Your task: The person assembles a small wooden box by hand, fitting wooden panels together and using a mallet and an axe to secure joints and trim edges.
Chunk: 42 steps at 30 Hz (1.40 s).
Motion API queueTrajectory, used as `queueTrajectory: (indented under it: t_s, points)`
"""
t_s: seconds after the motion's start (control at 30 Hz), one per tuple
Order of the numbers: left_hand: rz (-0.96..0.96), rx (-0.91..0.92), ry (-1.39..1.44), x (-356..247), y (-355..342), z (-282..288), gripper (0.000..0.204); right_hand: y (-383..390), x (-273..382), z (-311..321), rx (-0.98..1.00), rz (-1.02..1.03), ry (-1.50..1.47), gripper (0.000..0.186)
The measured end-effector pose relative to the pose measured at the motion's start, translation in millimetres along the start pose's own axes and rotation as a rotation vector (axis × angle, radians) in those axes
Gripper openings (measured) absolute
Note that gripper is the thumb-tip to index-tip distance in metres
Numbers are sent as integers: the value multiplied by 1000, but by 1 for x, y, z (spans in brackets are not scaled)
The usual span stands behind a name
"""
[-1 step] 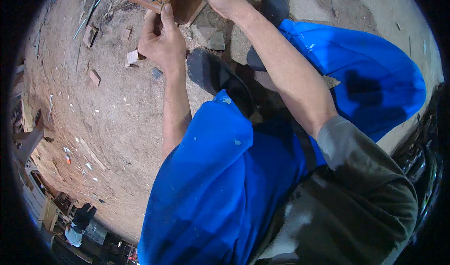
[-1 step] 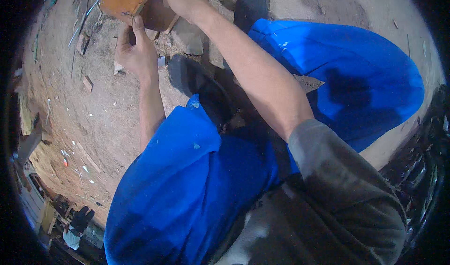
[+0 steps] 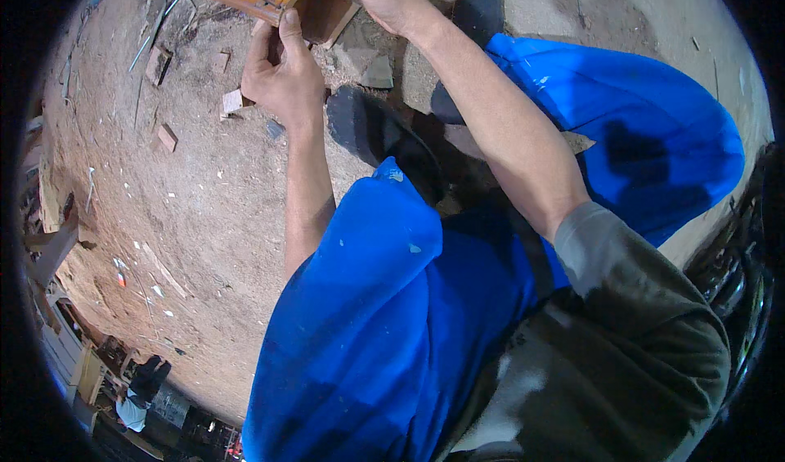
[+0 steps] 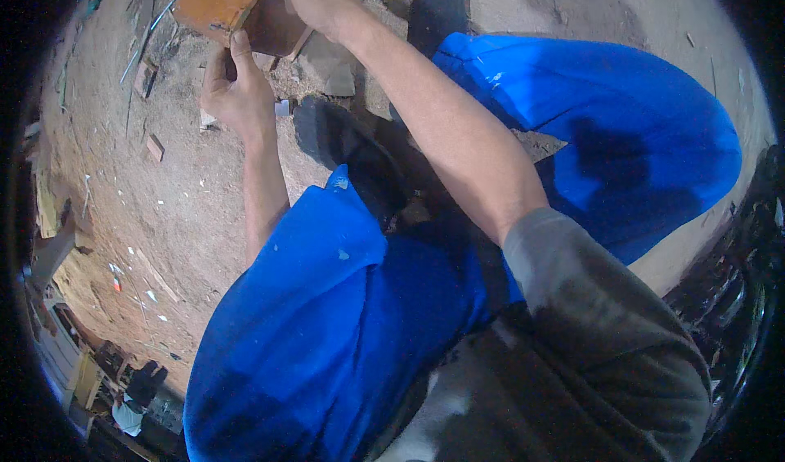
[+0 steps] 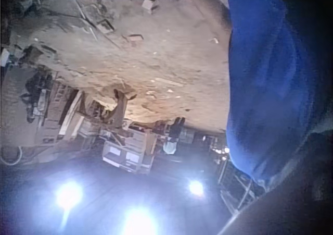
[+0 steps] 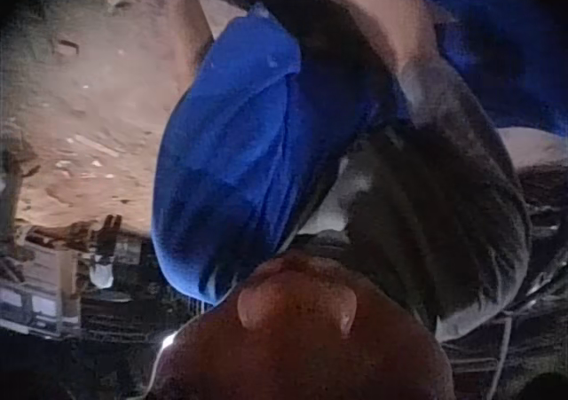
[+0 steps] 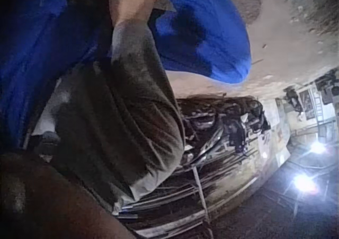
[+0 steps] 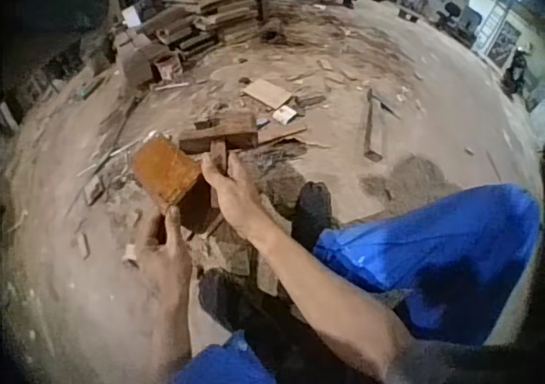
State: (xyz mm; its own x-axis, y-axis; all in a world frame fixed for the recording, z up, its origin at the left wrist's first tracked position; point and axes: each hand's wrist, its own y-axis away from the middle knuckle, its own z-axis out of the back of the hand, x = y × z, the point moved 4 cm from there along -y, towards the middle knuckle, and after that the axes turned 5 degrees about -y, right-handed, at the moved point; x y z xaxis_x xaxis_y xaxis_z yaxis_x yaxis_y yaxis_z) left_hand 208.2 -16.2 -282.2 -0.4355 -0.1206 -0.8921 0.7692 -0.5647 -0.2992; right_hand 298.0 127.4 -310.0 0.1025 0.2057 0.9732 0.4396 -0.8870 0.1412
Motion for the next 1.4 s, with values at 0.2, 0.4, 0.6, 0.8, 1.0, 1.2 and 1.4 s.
queueTrajectory:
  t_s: [0.2,0.4,0.6,0.8,1.0,1.2,1.4]
  points:
    - [-34,5,38,0,1,-1,32,-2,-2,0,80,124,-164,92]
    - [-97,-31,-23,-1,2,-3,21,0,2,5,-56,59,-5,91]
    - [-61,20,-52,0,1,0,33,-7,-4,7,-23,12,28,90]
    - [-41,12,-2,0,3,0,33,-4,-2,6,50,63,-141,88]
    - [-35,41,-23,-1,1,-1,33,11,5,16,-32,-38,-23,94]
    - [-77,27,15,-4,-2,-1,24,11,9,14,-60,-15,58,96]
    - [-54,53,56,-5,-3,4,27,12,13,9,12,99,26,93]
